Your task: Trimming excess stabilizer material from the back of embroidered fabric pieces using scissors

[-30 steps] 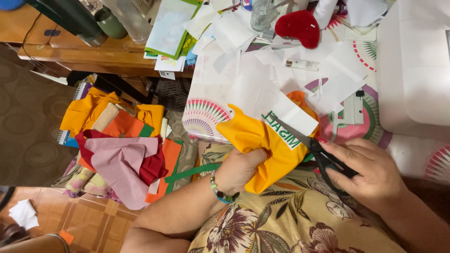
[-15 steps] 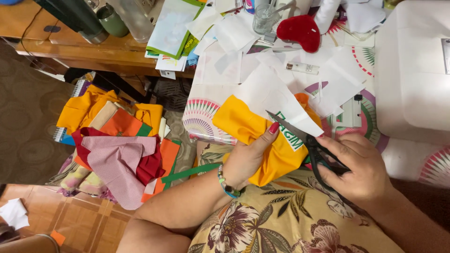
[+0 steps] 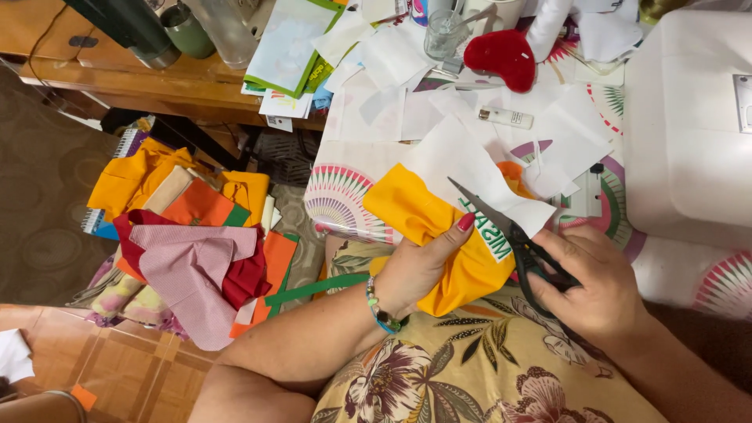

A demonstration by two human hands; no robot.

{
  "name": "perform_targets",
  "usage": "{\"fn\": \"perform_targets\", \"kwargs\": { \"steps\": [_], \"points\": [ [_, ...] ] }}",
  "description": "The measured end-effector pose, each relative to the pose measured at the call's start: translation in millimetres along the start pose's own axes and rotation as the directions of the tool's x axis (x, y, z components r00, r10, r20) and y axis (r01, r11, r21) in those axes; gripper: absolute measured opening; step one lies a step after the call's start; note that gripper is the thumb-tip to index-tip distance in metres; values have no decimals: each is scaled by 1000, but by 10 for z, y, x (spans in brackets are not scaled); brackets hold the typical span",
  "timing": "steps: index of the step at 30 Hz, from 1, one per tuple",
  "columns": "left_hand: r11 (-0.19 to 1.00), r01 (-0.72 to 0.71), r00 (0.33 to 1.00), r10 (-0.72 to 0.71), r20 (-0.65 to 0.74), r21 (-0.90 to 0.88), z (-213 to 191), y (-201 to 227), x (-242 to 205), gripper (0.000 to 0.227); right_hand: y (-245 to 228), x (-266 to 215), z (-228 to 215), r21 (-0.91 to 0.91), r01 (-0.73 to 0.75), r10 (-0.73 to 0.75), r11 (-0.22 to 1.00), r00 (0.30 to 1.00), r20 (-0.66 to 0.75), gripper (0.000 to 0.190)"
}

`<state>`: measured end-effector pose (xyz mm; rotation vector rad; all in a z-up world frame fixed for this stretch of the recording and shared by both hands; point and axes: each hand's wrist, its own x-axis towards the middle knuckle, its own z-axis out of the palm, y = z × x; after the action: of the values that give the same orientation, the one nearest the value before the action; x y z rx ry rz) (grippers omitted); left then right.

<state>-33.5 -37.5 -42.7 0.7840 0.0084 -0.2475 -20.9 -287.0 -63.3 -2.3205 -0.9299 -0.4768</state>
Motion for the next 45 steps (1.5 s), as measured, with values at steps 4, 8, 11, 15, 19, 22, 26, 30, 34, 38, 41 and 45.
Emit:
{"fn": "perform_targets", "kwargs": {
  "steps": [4, 8, 11, 15, 19, 22, 26, 30, 34, 38, 41, 45],
  "points": [
    [998, -15, 1000, 15, 3, -61, 0, -32, 14, 45, 35, -35, 13, 68, 47, -43, 997, 998, -52, 55],
    [995, 19, 1000, -18, 15, -97, -10, -39, 9, 41, 71, -81, 37, 51, 46, -43, 998, 997, -67, 54],
    [995, 3, 1000, -2, 16, -101, -30, -77, 36, 45, 26, -66, 26, 50, 7, -5, 999, 999, -48, 53],
    [989, 23, 999, -19, 35, -144, -52, -132, 46, 42, -15, 21, -15, 17, -10, 10, 1000, 1000, -9, 60],
    [994, 59, 997, -54, 58, -93, -58, -123, 21, 44, -53, 51, -41, 5, -23, 23, 1000, 1000, 10, 59],
    [996, 77, 996, -74, 55, -44, -58, -80, 7, 45, -59, 43, -44, 17, -21, 21, 1000, 1000, -5, 62],
    [994, 79, 997, -78, 18, -72, -26, -33, 0, 46, 88, -63, -2, 23, -48, 48, 999, 999, -5, 46],
    [1000, -13, 1000, 13, -12, 5, -137, 183, 94, 51, 180, 124, -215, 161, -18, 10, 987, 999, 49, 60],
    [968, 41, 992, -70, 109, 248, -287, 536, 168, 50, 395, 275, -369, 316, 6, -60, 949, 985, 163, 65],
    [929, -57, 968, -38, 249, 365, -363, 763, 175, 39, 445, 324, -404, 290, -21, -40, 957, 979, 201, 59],
    [935, 67, 943, -174, 285, 348, -507, 744, 286, 40, 406, 387, -407, 208, -27, -18, 978, 977, 214, 59],
    [905, 87, 939, -215, 270, 417, -370, 817, 341, 38, 389, 461, -436, 150, 52, -80, 987, 980, 185, 52]
  ]
}}
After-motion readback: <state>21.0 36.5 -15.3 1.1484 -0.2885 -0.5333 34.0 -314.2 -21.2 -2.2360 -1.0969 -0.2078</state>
